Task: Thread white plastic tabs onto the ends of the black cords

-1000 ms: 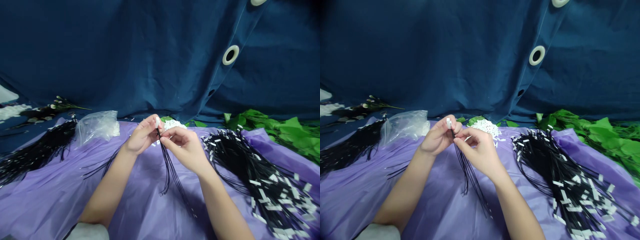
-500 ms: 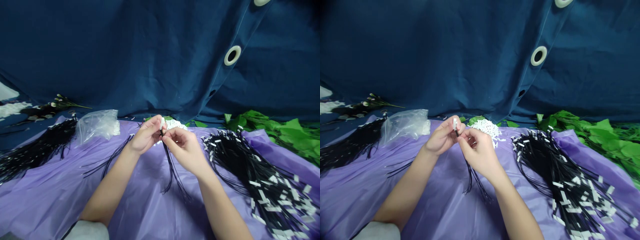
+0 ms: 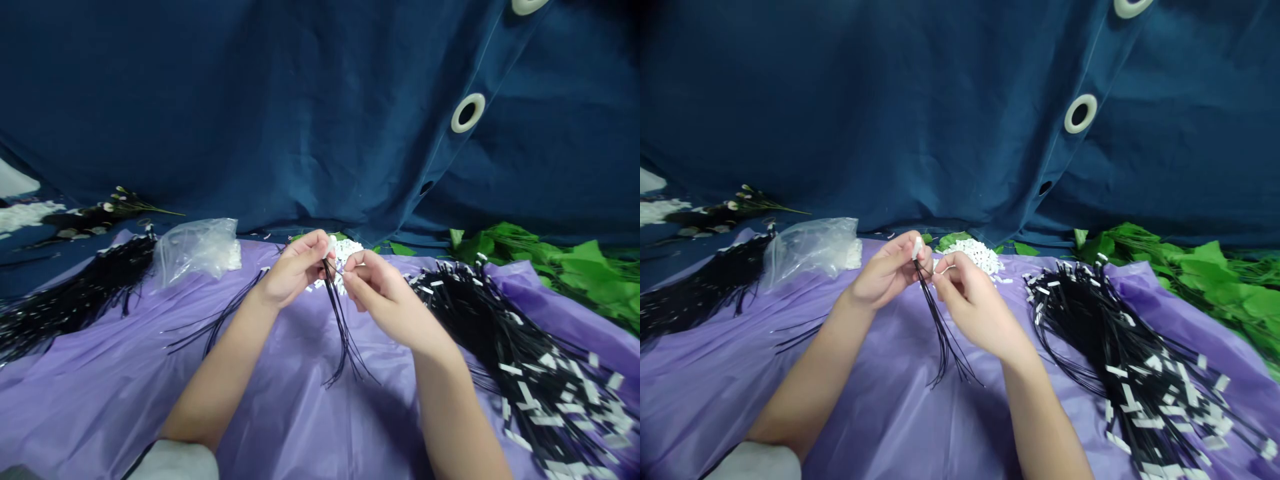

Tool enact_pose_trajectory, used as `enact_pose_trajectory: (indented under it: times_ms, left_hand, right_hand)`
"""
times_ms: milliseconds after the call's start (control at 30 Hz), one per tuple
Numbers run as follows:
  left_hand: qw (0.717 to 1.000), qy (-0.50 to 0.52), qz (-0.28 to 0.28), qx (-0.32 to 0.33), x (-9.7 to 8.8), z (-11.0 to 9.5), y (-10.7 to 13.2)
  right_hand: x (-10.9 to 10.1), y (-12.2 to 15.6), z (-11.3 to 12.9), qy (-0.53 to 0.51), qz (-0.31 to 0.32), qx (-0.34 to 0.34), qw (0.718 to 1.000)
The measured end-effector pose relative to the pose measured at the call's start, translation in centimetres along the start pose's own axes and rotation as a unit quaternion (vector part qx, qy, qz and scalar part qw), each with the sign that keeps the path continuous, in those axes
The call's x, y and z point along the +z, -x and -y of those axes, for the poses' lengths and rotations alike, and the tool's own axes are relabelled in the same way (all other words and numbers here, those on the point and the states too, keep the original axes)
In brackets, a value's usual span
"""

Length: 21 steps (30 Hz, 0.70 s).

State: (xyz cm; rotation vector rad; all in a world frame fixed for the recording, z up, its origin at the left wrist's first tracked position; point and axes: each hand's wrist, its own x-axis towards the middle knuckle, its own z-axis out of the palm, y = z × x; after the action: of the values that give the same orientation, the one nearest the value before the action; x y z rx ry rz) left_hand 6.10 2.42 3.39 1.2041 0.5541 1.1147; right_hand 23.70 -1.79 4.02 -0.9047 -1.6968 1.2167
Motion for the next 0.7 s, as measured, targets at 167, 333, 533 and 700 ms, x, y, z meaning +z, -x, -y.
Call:
enact_pose_trajectory:
  times_ms: [167,333,533,700]
  left_hand:
    - [0.997,0.038,-0.069,-0.006,-0.5,-0.6,-0.3]
    - [0.997,0.022,-0.073,-0.016,-0.5,-0.6,-0.2]
    - [0.997,-0.013,-0.067,-0.027,-0.1,-0.2,-0.2]
    - [0.995,-0.057,-0.077,-0.032,0.4,-0.4,0.1]
  right_hand:
    - [-4.1,1.7,0.6,-0.156,0.108,-0.005,0.982]
    - [-6.8,2.5,0.0,-0.198,-0.055,-0.115,0.972]
    - [-5.9,1.0,0.7,-0.294,-0.270,-0.235,0.886]
    - [-4.6,0.7,1.0,-0.293,-0.251,-0.234,0.893]
